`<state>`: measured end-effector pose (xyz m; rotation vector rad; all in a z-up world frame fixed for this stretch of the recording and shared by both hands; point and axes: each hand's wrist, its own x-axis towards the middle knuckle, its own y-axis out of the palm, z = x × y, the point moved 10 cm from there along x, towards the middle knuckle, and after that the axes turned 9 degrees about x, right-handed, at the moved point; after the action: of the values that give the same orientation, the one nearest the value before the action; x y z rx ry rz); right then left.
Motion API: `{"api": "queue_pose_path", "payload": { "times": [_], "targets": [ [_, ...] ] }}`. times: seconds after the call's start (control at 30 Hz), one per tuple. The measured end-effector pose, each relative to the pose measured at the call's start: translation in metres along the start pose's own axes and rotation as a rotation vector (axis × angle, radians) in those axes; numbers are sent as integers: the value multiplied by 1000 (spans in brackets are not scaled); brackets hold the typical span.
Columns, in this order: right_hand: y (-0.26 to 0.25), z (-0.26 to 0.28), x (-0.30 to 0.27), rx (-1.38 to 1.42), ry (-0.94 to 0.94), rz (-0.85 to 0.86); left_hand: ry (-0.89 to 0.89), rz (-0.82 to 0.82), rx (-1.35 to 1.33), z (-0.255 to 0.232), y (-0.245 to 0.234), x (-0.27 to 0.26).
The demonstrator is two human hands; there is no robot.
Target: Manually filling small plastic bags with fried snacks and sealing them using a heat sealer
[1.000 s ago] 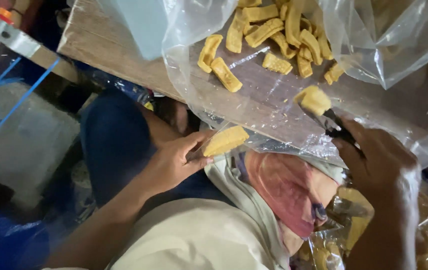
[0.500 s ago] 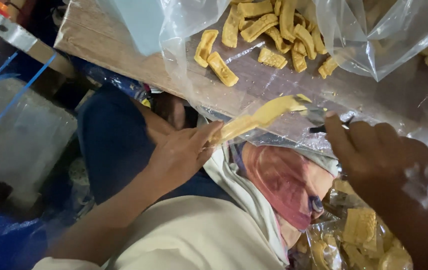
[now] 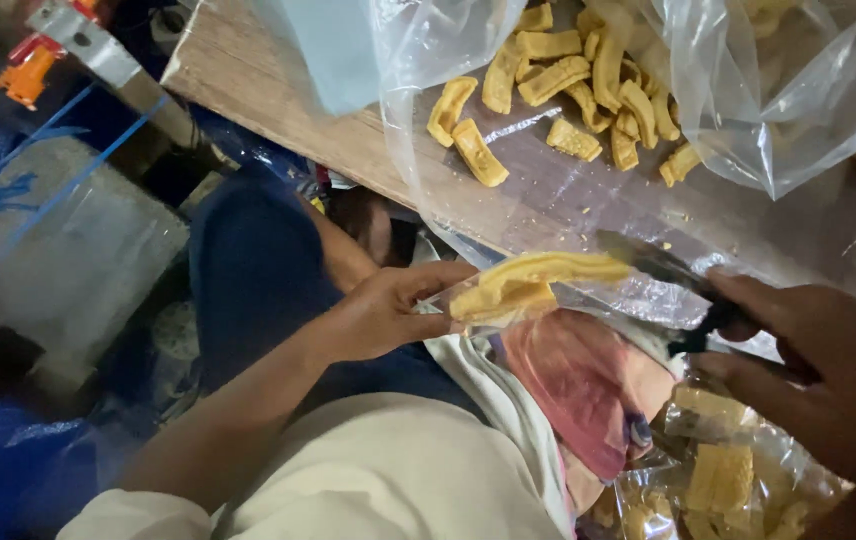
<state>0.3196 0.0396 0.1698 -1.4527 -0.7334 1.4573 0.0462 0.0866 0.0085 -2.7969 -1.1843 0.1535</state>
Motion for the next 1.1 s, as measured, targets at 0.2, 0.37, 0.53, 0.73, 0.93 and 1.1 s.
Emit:
{"api": "queue_pose_path", "payload": {
  "times": [0.2, 0.37, 0.53, 0.73, 0.93, 1.1],
  "targets": [
    [-2, -13, -17, 425, -230, -286, 86, -20, -140, 0, -1, -2],
    [-12, 14, -30, 402, -363, -442, 106, -27, -91, -11, 1, 0],
    [0, 2, -23, 445, -365, -411, 26, -21, 20, -8, 6, 1],
    [21, -11, -10, 200, -142, -266, 18, 14, -8, 0, 13, 2],
    [22, 14, -13, 212, -284, -240, -24, 104, -320, 20, 34, 2],
    [37, -9, 1, 252, 17, -108, -12, 92, -313, 13, 31, 2]
  ]
}}
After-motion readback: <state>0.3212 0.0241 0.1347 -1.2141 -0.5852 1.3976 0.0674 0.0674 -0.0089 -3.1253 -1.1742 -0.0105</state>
